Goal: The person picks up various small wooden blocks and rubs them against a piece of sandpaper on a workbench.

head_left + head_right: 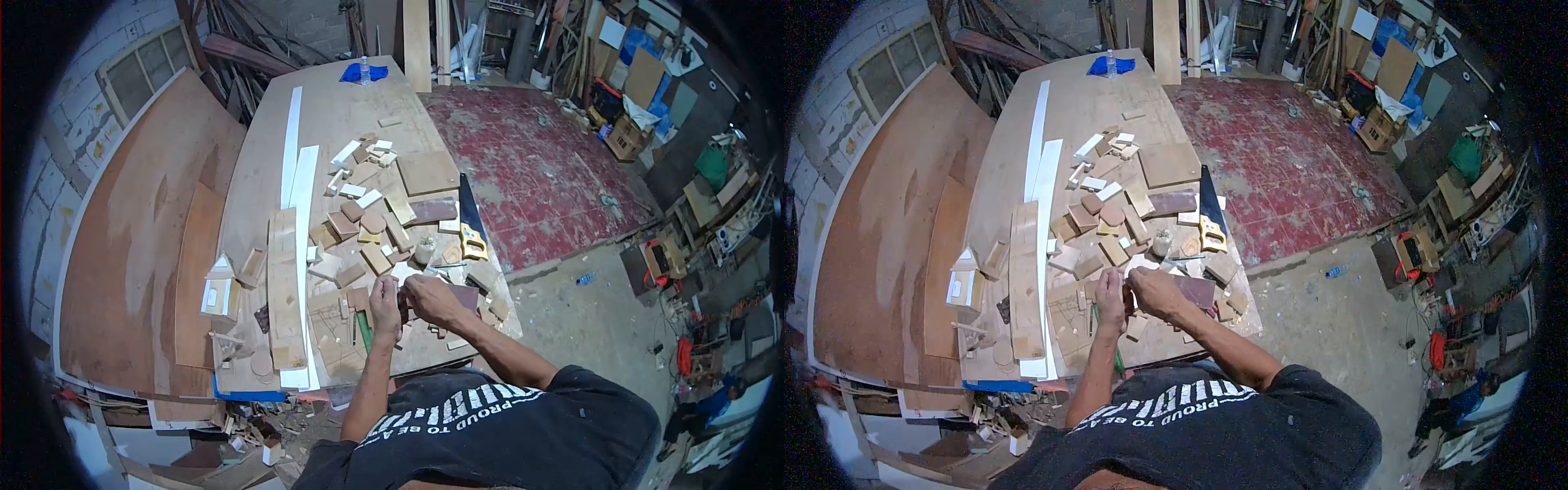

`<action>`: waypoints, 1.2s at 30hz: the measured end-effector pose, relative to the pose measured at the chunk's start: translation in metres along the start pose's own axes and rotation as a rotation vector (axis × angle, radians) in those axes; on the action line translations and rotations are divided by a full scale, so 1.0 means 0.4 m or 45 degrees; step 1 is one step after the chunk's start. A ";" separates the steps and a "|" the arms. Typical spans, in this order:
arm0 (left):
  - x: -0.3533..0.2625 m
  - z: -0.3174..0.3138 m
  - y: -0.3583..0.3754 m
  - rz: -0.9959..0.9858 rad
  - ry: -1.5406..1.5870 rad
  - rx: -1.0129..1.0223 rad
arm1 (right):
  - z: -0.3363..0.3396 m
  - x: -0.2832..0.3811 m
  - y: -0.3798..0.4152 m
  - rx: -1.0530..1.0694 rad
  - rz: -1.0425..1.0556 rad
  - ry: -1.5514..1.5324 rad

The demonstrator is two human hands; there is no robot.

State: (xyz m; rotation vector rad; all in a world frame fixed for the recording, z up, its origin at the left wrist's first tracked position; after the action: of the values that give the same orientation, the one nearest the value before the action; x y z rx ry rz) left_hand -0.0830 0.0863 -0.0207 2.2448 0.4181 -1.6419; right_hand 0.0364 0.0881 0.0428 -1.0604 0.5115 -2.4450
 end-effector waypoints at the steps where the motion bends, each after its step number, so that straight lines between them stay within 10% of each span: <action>1: -0.021 -0.015 0.006 -0.136 0.064 0.103 | 0.005 0.008 -0.017 0.119 0.104 0.030; 4: -0.075 -0.029 0.043 0.290 0.032 0.239 | 0.077 0.041 -0.055 0.375 -0.002 -0.281; 9: -0.071 -0.043 0.024 0.235 0.143 0.171 | 0.012 -0.031 -0.011 0.154 -0.049 -0.163; 12: -0.027 -0.029 0.012 -0.651 -0.141 0.170 | 0.027 -0.019 -0.019 0.264 0.249 -0.208; 13: -0.032 -0.021 0.039 -0.078 -0.145 0.314 | 0.059 0.015 -0.040 0.318 0.204 -0.260; 17: -0.069 -0.034 0.044 0.362 0.082 0.329 | 0.020 -0.031 -0.014 0.341 0.038 -0.264; 20: -0.001 -0.015 0.026 -0.315 -0.023 0.128 | 0.010 -0.026 -0.009 0.192 0.189 -0.276; 21: 0.003 -0.008 0.060 0.301 -0.001 0.219 | 0.022 -0.009 -0.027 0.314 0.216 -0.235; 32: 0.020 0.018 0.087 0.039 -0.175 0.041 | -0.007 -0.013 -0.024 0.431 0.332 -0.372; 36: -0.054 -0.006 0.078 0.327 0.110 0.102 | -0.040 -0.063 0.014 0.187 0.002 -0.414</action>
State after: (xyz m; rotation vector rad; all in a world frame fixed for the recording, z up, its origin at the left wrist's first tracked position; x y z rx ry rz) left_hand -0.0742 0.0583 0.0034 2.3218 0.0795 -1.4582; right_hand 0.0413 0.0990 0.0150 -1.3563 0.2236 -2.2069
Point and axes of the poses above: each hand's wrist, its own y-axis away from the middle knuckle, its own z-axis out of the back of the hand, x = y × z, the point moved 6 cm from there along -y, towards the middle knuckle, and after that the axes turned 14 degrees about -x, right-handed, at the moved point
